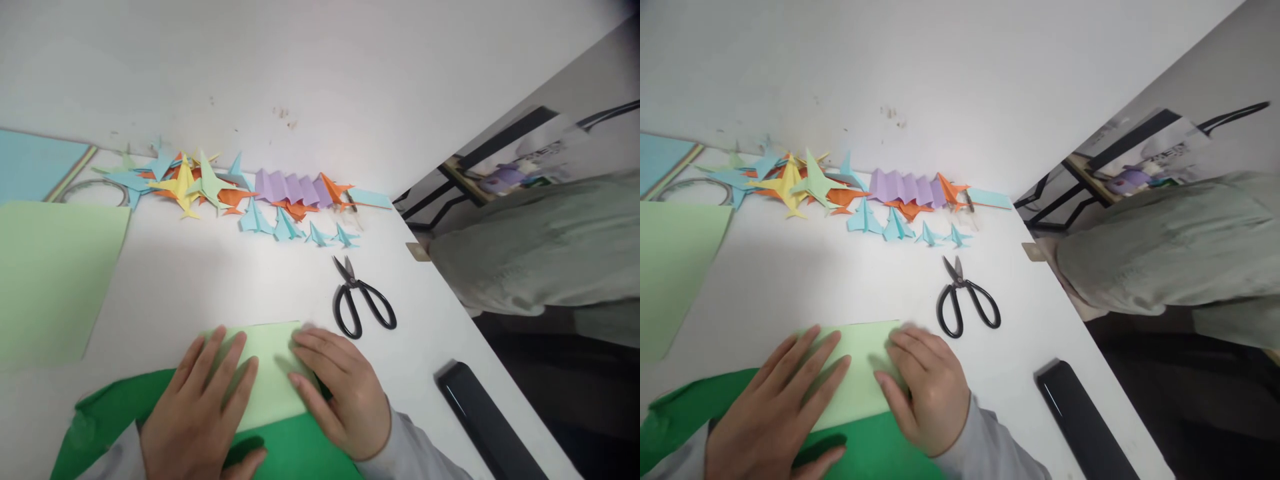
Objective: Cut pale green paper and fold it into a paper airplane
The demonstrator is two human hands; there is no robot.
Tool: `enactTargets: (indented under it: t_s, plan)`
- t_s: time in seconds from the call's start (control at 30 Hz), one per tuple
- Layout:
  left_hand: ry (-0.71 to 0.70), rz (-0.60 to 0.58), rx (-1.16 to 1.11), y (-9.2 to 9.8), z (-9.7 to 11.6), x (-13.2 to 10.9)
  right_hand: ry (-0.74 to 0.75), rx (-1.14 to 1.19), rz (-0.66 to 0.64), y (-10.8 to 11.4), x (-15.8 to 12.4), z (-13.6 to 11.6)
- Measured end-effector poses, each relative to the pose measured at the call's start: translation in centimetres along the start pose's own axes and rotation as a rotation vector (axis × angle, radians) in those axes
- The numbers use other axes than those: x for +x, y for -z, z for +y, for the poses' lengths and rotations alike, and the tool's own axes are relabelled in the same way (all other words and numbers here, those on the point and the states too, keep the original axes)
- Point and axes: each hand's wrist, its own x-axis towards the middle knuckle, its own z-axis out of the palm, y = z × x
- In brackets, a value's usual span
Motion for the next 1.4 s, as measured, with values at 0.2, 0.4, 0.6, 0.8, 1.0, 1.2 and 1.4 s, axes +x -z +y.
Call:
enactTargets:
  t_s: [0.2,0.4,0.6,0.8,1.0,1.2,1.4]
  plan:
    - [0.003,0.022,-0.015,-0.3,-0.1,-0.2,0.011,-0.034,-0.031,-0.6,-0.9,0.0]
    - [0.009,0.005,-0.009,-0.3,-0.1,0.0,-0.206,0.038,-0.002,0.3,-0.8,-0.7]
    - [0.011,-0.022,0.006,-0.3,-0.1,-0.1,-0.509,0.293,-0.030,-0.1,-1.0,-1.1]
    - [0.011,-0.051,0.010,-0.1,-0.1,-0.2,-0.624,0.368,-0.019,-0.9,-1.3,-0.8]
    - [0.013,-0.063,0.020,-0.2,-0.1,-0.1,-0.553,0.289,0.009,-1.1,-1.1,-0.6]
    - [0.001,-0.046,0.026,-0.2,-0.2,-0.1,-0.436,0.176,0.015,-1.3,-1.0,-0.6]
    - [-0.002,-0.050,0.020,-0.3,-0.1,0.0,-0.380,0.091,-0.051,-1.4,-0.7,-0.4]
